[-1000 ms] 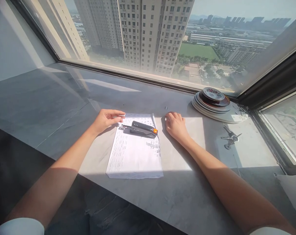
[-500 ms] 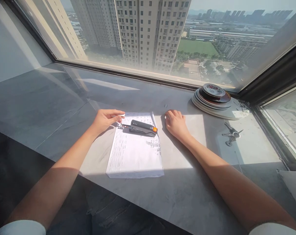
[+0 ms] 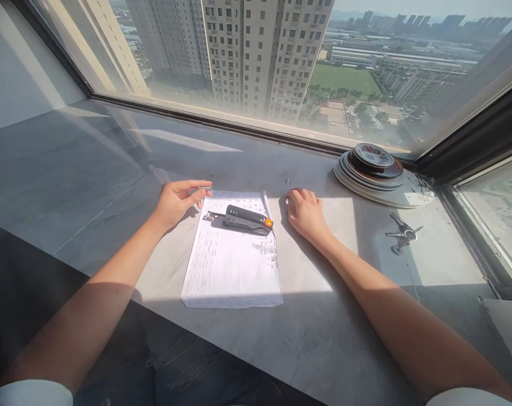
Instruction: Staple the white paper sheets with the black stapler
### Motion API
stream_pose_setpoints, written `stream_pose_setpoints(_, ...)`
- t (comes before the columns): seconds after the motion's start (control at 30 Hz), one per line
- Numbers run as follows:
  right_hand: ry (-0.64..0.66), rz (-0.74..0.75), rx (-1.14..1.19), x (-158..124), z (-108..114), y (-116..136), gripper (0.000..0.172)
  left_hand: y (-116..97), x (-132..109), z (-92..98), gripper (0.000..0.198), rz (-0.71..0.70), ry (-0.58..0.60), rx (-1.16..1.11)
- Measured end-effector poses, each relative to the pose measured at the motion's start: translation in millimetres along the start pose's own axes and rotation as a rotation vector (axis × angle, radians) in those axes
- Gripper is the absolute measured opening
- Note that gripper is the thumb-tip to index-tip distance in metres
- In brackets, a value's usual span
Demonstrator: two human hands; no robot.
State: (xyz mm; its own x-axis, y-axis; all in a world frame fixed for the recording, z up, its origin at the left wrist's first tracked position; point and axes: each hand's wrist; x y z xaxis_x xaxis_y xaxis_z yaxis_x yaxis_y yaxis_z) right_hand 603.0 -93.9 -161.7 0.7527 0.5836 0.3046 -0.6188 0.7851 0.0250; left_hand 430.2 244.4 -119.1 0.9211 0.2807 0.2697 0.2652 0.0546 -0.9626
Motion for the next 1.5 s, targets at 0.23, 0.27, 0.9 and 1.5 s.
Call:
stream_pose_setpoints(0.23,-0.022,0.014,0.019,-1,0,0,0.028,-2,-3,-4.2,0.028,-0.061,0.094,0.068)
stream_pose_setpoints(0.27,-0.019,0.015,0.018,-1,0,0,0.029,-3,-3,-4.3,0.025,-0.068,0.102,0.096)
stream_pose_setpoints(0.9,-0.010,0.011,-0.026,-1,1,1,0.028,2,-8,-11.5,0.012,-0.085,0.311,0.308)
stream_pose_setpoints(1.5,-0.016,0.023,-0.036,-2,1,1,0.031,-1,-9,-17.2,0.014,0.005,0.308,0.265)
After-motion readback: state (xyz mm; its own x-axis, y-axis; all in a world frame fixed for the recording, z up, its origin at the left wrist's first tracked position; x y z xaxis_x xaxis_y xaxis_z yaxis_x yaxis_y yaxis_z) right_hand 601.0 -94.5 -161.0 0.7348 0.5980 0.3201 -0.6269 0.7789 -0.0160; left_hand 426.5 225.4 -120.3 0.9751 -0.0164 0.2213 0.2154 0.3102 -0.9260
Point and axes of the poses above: each hand's wrist, its own x-axis towards the middle knuckle, its own z-axis out of the back of the hand, y = z × x, and after that the axes turned 14 degrees about -x, right-handed
